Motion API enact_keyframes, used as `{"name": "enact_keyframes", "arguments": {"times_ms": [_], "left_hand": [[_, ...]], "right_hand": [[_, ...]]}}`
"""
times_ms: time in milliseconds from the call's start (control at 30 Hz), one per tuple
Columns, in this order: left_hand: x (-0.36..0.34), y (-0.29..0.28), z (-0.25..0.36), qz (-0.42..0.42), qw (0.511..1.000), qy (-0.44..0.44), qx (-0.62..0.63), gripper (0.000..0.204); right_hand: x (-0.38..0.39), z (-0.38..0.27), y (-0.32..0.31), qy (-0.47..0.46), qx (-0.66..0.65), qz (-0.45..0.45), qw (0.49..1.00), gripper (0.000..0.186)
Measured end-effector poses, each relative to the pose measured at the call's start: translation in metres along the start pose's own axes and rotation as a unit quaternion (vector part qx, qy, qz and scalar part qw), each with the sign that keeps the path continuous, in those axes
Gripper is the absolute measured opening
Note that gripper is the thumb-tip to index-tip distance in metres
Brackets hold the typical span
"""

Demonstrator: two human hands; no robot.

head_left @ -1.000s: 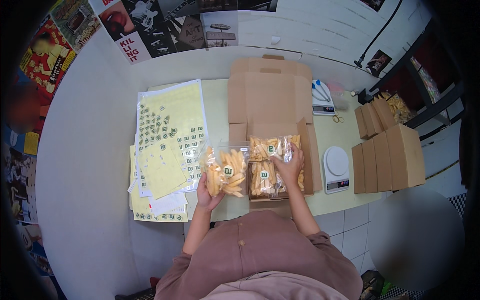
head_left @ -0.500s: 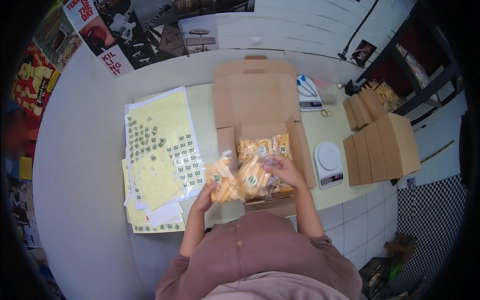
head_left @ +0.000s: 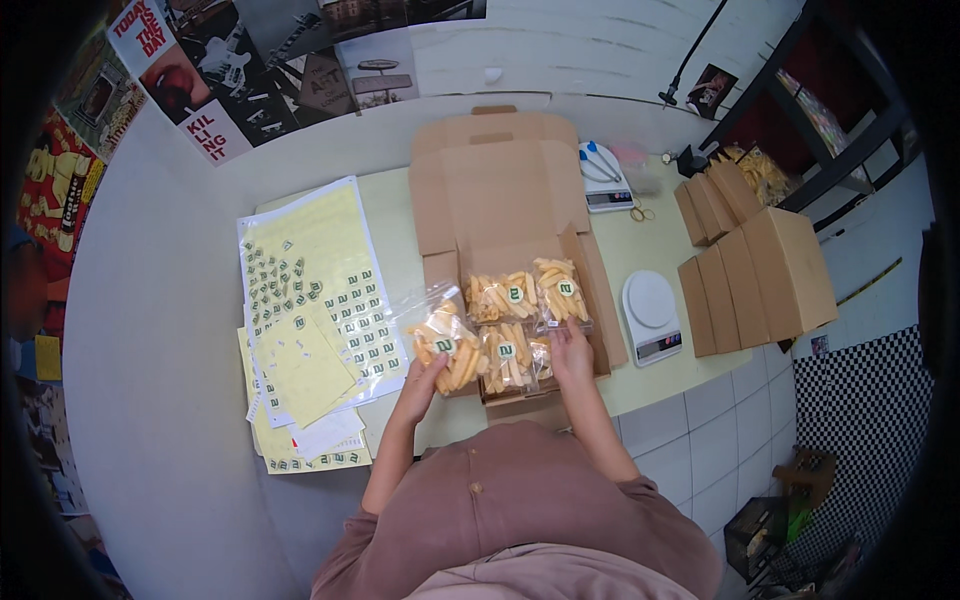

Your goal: The person packs small, individually wrapped snack items into cardboard boxes. They repeatedly pick up snacks from a shelf, place them into a box on a table, and close the box flaps. The process is repeated for multiple boxes throughout the clip.

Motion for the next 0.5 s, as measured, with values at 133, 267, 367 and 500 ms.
{"name": "enact_keyframes", "arguments": {"times_ms": [133,267,367,500], "left_hand": [[0.002,0.017,0.008,-0.022,0.996,0.01,-0.091,0.034],[-0.005,0.035,0.006,-0.05,0.993,0.005,-0.108,0.034],[-0.005,0.057,0.0,-0.076,0.987,0.016,-0.143,0.034],[-0.004,0.073,-0.002,-0.068,0.974,0.048,-0.209,0.046]], "right_hand": [[0.039,-0.02,-0.01,-0.003,0.05,-0.019,0.999,0.029],[0.079,-0.041,0.007,-0.123,0.225,-0.22,0.941,0.037],[0.082,-0.045,0.017,-0.094,0.333,-0.409,0.845,0.041],[0.042,-0.046,0.011,-0.2,0.449,-0.494,0.718,0.042]]}}
Point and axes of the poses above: each hand's wrist, its own x-axis away from the middle knuckle, its own y-axis out of the palm, z = x × y, the point moved 1 cm from there along -x, towards the middle knuckle, and after that the axes turned 14 degrees about -y, right-handed, at the moved point
